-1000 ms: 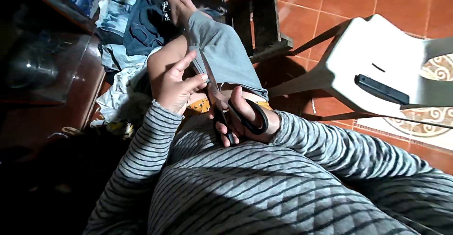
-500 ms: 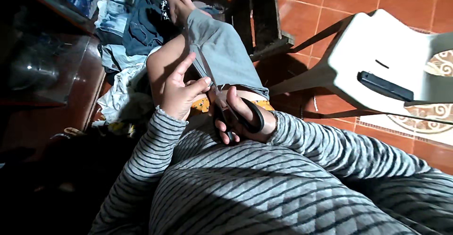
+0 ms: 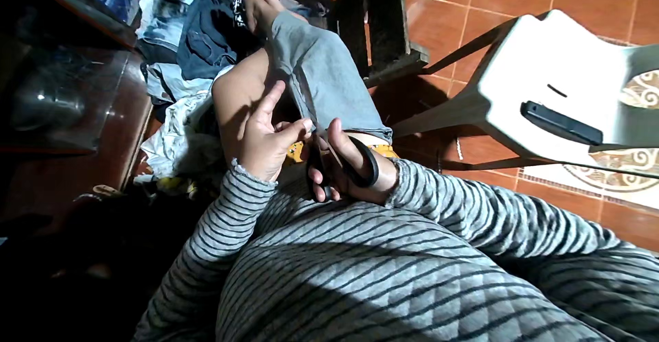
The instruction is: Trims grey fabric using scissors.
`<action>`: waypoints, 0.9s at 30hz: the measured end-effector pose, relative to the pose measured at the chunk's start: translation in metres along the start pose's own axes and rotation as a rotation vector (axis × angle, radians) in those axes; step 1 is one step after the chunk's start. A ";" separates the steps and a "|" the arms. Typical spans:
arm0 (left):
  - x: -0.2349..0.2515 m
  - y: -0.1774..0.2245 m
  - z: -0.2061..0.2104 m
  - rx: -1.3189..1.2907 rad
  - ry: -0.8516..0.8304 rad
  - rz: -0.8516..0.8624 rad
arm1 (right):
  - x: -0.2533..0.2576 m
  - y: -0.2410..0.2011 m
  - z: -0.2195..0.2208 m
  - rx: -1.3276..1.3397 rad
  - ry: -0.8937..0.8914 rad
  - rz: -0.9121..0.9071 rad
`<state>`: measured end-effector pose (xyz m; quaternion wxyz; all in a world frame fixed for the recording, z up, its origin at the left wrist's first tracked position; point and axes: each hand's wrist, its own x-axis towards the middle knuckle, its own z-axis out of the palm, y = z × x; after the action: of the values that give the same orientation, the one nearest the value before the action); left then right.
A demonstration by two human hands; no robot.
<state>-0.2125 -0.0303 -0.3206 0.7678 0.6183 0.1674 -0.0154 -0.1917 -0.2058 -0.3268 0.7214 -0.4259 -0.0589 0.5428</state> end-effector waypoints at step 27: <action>-0.013 -0.001 -0.001 -0.002 -0.095 0.017 | 0.016 0.003 -0.006 -0.110 0.060 -0.119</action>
<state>-0.2251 -0.0323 -0.3185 0.7755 0.6175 0.1256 -0.0379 -0.1840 -0.1959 -0.3391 0.7295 -0.4767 -0.0921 0.4817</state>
